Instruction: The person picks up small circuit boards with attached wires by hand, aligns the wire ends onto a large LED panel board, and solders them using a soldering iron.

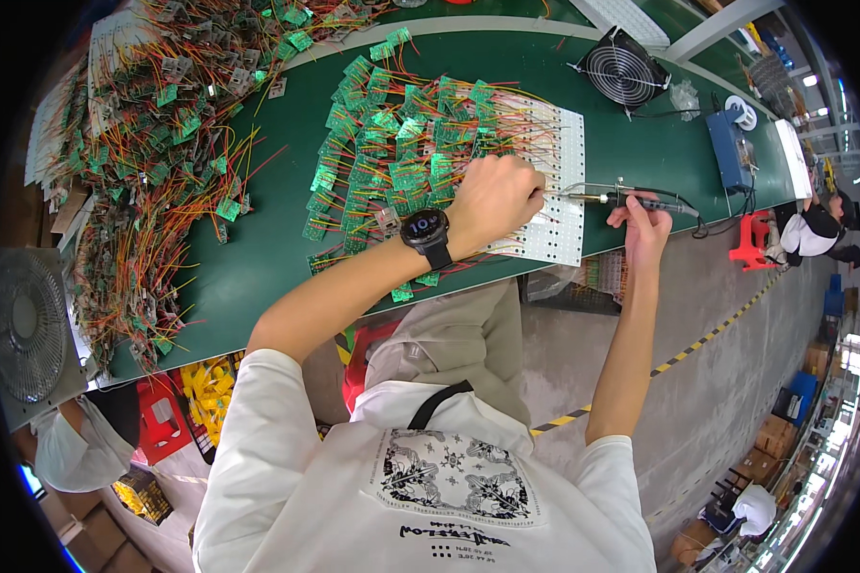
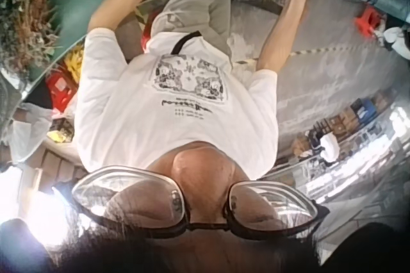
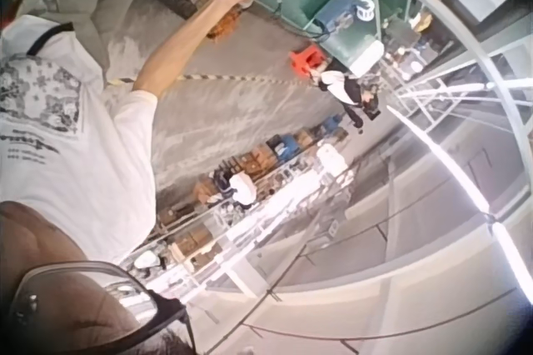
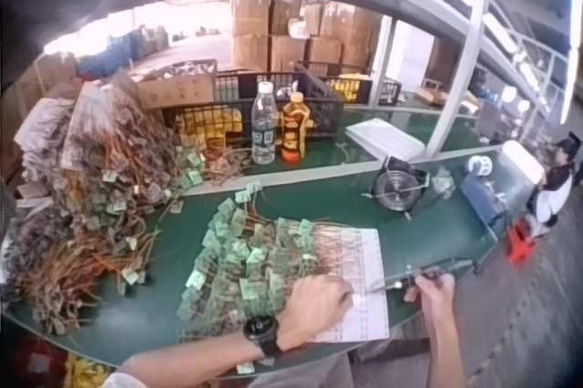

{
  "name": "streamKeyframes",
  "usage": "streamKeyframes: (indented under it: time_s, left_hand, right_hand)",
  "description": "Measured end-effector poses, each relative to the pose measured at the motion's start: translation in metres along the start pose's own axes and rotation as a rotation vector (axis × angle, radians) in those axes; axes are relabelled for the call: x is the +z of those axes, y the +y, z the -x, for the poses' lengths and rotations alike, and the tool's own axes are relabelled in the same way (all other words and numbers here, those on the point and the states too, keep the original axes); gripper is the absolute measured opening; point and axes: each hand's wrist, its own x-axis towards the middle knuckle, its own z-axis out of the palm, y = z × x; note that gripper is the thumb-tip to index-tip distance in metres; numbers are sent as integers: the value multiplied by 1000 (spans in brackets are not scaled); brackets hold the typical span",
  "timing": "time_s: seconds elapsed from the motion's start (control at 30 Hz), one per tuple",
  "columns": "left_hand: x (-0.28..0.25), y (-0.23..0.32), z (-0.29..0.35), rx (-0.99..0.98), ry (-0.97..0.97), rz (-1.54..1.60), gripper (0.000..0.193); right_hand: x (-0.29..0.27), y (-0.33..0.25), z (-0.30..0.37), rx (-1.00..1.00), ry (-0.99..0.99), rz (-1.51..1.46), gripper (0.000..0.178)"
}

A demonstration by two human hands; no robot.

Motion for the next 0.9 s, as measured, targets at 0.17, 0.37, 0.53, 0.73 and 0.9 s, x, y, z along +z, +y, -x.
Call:
streamKeyframes:
  time_s: [0.17, 0.37, 0.53, 0.73, 0.9]
  left_hand:
    - [2, -2, 1, -2, -16, -7, 8]
    - [2, -1, 1, 14, -11, -4, 8]
    - [2, -2, 3, 12, -1, 18, 8]
    - [2, -2, 3, 15, -3, -6, 8]
    - [4, -3, 3, 34, 14, 0, 9]
  right_hand:
    - [4, -2, 1, 6, 27, 24, 21]
    - [5, -2, 2, -4, 8, 28, 20]
    - [4, -1, 2, -3, 23, 23, 20]
    - [4, 0, 2, -5, 38, -2, 20]
    - [3, 0, 2, -11, 61, -2, 19]
